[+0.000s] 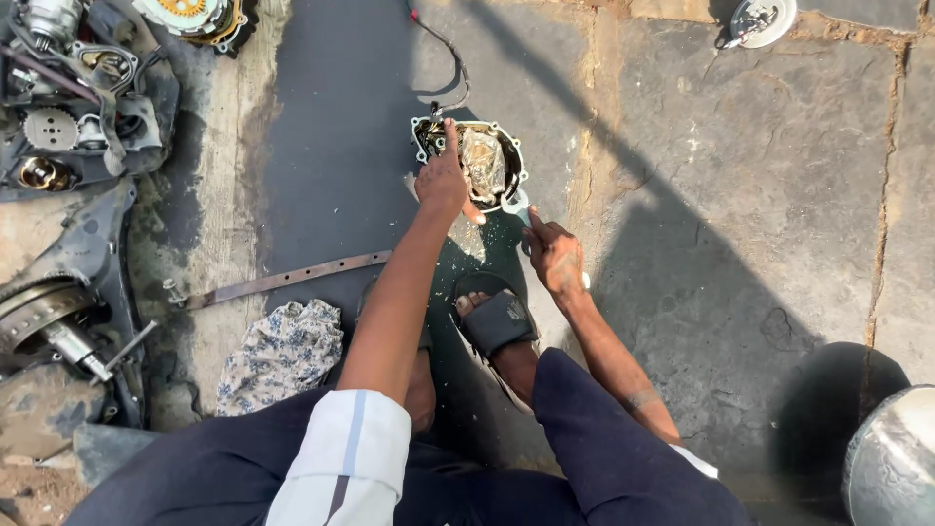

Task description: The person is assembling or repairing a motorcycle engine component on the floor using a wrench.

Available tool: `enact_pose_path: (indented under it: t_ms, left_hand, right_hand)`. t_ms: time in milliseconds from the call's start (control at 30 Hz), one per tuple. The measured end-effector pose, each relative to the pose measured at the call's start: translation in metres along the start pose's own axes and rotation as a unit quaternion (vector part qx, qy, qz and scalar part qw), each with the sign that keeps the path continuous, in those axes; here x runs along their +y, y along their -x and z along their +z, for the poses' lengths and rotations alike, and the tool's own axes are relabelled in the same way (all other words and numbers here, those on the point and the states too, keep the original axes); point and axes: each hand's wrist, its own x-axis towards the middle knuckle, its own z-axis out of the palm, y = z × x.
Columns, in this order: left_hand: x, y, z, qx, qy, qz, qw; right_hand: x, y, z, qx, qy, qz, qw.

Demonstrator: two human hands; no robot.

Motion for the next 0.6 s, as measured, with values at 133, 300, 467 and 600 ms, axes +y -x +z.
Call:
enact_pose_path:
  t_ms: [133, 300, 467, 600]
  left_hand:
    - [0.007, -0.027, -0.005, 0.019, 0.004, 0.009, 1.000]
    - [0.006, -0.021, -0.003, -0.002, 0.009, 0.006, 1.000]
    - [-0.008, -0.054, 0.023, -0.008, 0.002, -0.001, 1.000]
    - [0.008, -0.027, -0.004, -0.013, -0.003, 0.008, 1.000]
  right_hand:
    - [-0.001, -0.018, -0.009, 0.042, 0.012, 0.016, 0.999]
    - [-0.012, -0.016, -0.023, -0.014, 0.046, -0.018, 0.999]
    - [0.007, -0.004, -0.009, -0.008, 0.036, 0.014, 0.999]
    - [-0.005, 0.000, -0.012, 0.032, 0.006, 0.025, 0.999]
